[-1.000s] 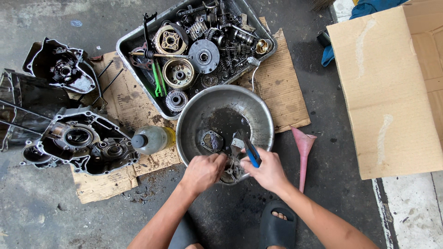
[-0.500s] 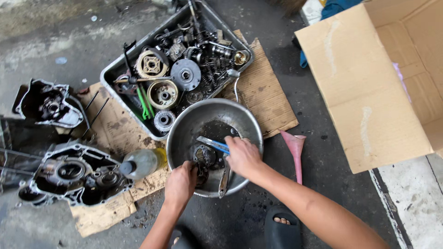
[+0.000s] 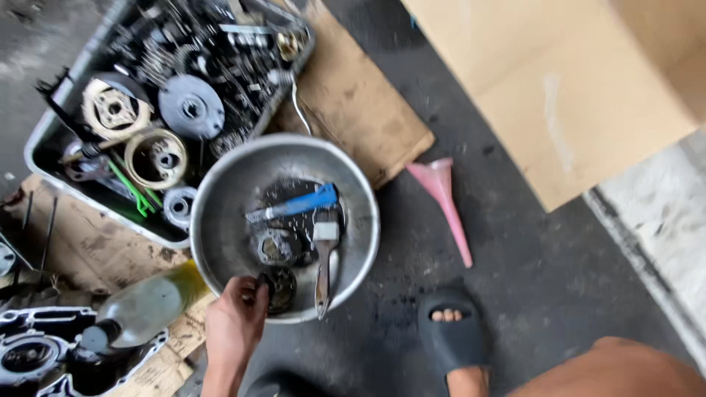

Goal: The person scrubs a small metal engine part with a brush inside a metal bowl. They then pour a liquid from a plastic bottle onto the part and continue scrubbing. The person repeats this process with other small metal components, including a gear, before placing them into a nearby tray.

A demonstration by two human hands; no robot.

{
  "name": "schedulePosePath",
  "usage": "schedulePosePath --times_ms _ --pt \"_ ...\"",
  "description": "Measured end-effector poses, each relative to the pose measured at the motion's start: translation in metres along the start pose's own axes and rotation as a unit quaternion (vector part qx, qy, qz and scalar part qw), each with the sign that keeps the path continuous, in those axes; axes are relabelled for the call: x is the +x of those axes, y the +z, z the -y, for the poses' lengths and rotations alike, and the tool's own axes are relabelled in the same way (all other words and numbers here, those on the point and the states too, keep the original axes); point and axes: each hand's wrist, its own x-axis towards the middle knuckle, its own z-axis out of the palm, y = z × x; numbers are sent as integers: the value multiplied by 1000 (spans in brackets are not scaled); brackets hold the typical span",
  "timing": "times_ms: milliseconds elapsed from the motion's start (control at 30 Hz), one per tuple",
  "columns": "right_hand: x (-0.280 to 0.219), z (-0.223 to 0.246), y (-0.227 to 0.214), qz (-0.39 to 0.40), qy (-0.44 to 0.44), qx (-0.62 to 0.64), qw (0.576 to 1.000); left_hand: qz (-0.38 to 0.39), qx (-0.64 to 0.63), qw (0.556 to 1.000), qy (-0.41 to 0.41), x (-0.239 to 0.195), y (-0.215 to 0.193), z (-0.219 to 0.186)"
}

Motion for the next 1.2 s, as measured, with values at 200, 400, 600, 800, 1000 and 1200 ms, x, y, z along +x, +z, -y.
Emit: schedulePosePath --times_ms 200,400,600,800,1000,1200 --pt "-43 -267 102 -18 78 -152 985 -1 -31 999 24 -4 -13 -18" --pt "10 -270 93 -37 144 -309 939 34 -17 999 -20 -6 8 -5" --pt "78 197 -105 163 -199 106 960 -50 -117 986 112 6 42 32" --pt "135 238 -13 311 217 509 773 16 -381 923 42 -24 65 46" --pt "216 274 56 259 312 561 722 124 -650 749 -41 -36 76 34" --pt "206 287 80 274 289 521 755 127 -615 775 -69 -38 110 64"
